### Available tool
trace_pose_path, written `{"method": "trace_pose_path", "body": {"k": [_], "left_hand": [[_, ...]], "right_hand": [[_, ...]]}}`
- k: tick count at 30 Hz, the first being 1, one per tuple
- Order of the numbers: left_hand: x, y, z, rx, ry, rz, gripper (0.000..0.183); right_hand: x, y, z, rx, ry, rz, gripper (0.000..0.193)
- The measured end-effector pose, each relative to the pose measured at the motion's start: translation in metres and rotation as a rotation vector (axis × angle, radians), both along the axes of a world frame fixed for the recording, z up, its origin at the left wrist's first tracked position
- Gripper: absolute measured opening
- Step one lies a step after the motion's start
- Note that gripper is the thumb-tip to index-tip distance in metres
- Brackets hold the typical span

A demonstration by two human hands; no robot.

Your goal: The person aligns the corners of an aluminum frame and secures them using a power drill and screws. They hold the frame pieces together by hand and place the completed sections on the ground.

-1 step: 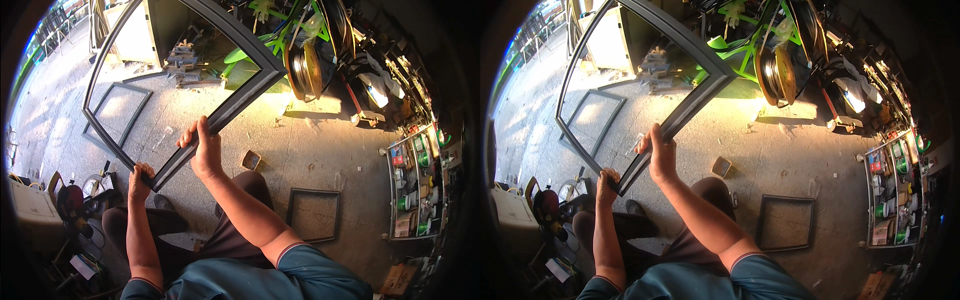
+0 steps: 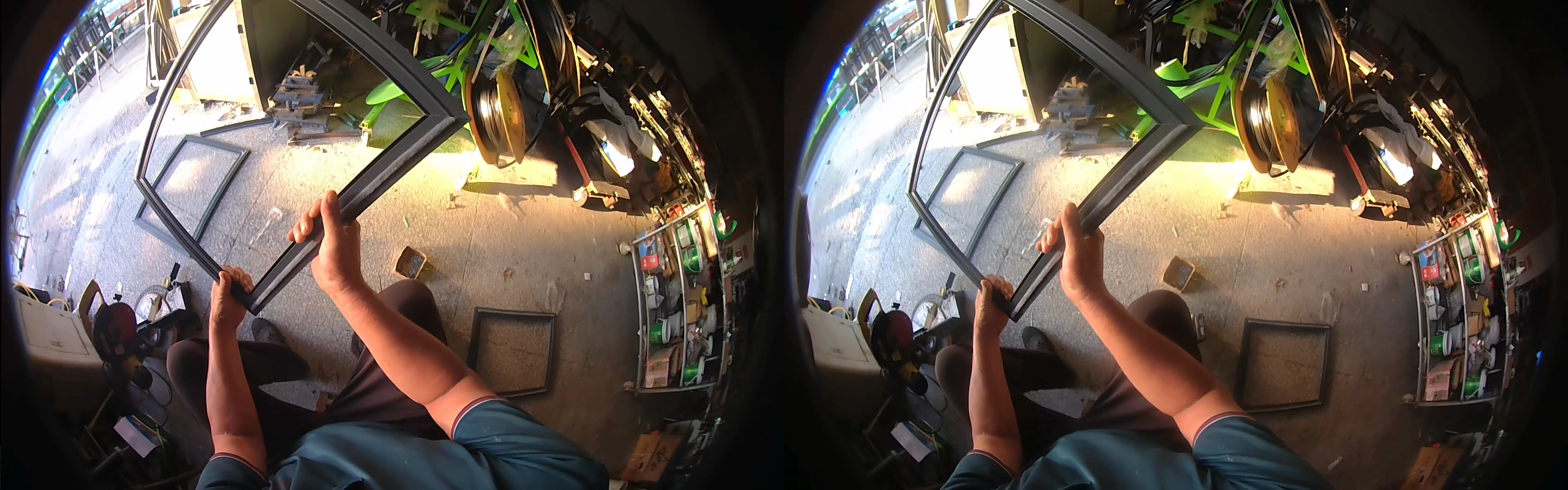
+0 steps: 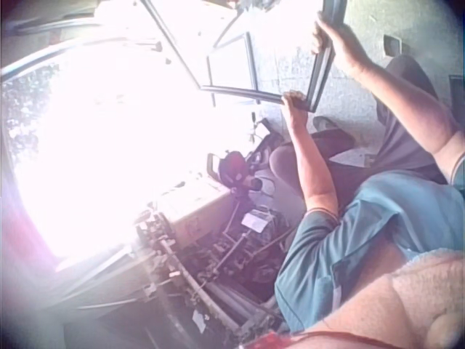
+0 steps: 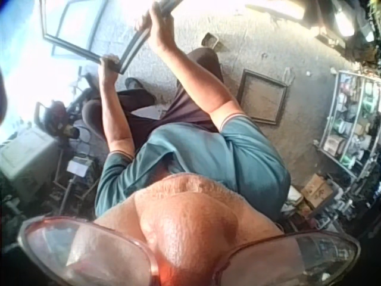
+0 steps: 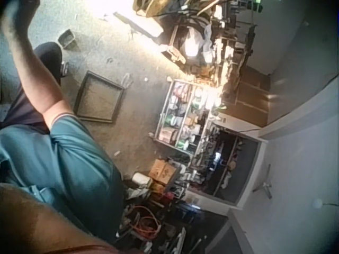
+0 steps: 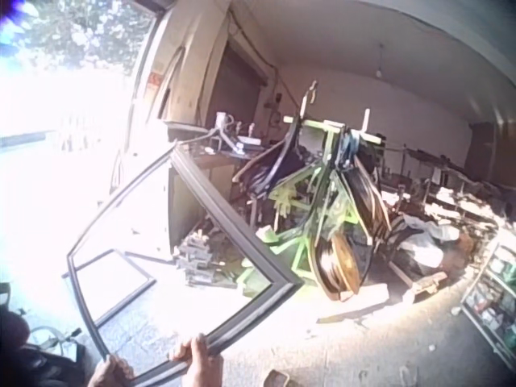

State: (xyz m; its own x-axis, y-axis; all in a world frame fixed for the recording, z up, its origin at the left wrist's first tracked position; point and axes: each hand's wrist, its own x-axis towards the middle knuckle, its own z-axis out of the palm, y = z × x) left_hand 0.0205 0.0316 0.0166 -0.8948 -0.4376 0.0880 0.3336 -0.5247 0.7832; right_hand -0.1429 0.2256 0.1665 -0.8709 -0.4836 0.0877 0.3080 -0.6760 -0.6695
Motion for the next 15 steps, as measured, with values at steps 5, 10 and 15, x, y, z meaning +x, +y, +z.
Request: {"method": "trace_pose_path", "body": {"k": [5,10,15], "left_hand": [[0.0,-0.002,-0.007,-0.016,-0.011,0.008,0.045],[0.002,-0.007,-0.014,-0.028,0.004,0.026,0.044],[0.002,-0.003,-0.014,-0.022,-0.014,0.045,0.044]], "right_hand": [[0.004,0.001,0.006,0.009,0.008,-0.016,0.04],[0.006,0.001,0.008,0.012,0.011,-0.007,0.04],[0.004,0.003,0.003,0.008,0.03,0.013,0.038]]}}
